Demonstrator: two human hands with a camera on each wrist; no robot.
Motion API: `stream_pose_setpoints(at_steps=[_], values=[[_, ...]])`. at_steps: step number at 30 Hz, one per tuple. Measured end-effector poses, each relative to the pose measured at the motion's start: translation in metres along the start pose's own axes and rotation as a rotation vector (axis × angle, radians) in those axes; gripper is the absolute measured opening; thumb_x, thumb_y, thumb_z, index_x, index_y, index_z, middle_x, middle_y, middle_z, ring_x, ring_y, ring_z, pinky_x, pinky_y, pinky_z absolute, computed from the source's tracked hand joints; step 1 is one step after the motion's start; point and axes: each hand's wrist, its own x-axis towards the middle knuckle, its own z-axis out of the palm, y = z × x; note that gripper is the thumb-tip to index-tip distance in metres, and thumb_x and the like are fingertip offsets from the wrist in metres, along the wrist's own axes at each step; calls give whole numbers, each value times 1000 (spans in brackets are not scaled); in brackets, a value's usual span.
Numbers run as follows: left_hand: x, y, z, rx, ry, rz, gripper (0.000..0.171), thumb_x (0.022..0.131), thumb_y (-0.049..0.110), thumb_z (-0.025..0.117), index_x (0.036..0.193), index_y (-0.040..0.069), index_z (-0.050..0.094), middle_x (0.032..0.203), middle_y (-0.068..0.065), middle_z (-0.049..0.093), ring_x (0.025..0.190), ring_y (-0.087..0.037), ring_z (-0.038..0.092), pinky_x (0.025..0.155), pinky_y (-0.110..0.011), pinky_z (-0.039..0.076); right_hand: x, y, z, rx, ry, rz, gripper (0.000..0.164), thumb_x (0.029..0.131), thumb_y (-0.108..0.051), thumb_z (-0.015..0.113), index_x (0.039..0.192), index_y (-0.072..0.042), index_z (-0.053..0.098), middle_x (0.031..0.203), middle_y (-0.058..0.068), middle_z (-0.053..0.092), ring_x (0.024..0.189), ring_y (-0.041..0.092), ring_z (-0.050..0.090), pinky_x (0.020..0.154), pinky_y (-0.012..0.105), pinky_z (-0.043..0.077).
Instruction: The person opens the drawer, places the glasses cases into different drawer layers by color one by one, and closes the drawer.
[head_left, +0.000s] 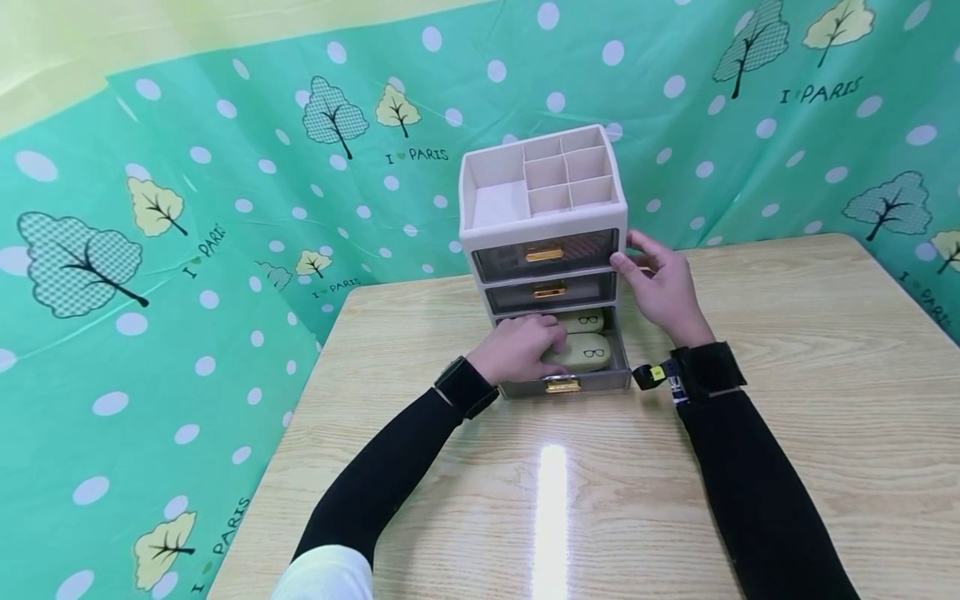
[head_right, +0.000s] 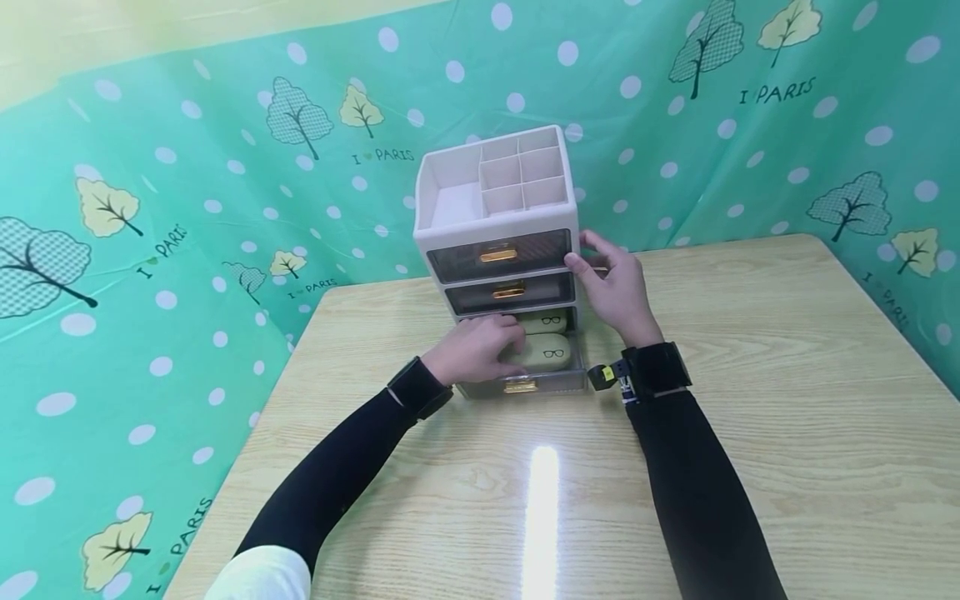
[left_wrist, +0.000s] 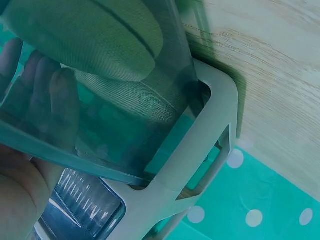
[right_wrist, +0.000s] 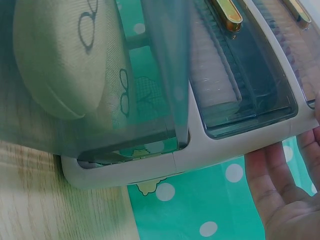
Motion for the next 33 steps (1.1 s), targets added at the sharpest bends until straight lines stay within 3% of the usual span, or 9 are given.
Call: stream_pose_setpoints(at_steps=[10,14,20,27,33], values=[[-2,-1,0,-16,-6,16,31,88,47,81,100,21,69,102,8,65,91,-9,63,67,-28,57,0,0,0,9,-3,7,41,101,-21,67,141,-10,62,135,13,65,112,14,67,86,16,56],[-5,-1,-1,-53,1,40,20,98,42,70,100,22,72,100,9,66,88,-5,62,68,-25,56,0,0,1,8,-2,5,41,102,-19,67,141,-9,62,135,14,65,110,12,67,86,16,56],[-14,6,-5,-32,30,76,25,106,38,57,105,21,74,99,8,69,87,-4,65,73,-24,57,-1,-2,1,9,-2,5,42,101,-19,67,142,-9,61,135,14,65,110,10,66,87,15,56],[-25,24,-8,102,206,138,28,102,39,65,112,15,74,106,4,71,95,-12,67,80,-27,58,0,0,0,6,-6,9,42,102,-20,67,142,-10,61,136,15,64,110,11,66,87,16,56],[-34,42,-5,206,349,245,9,95,26,76,96,17,76,93,5,71,85,-12,66,76,-24,57,-1,-2,0,1,-3,8,42,102,-21,67,142,-11,62,135,14,65,109,9,66,86,15,56]])
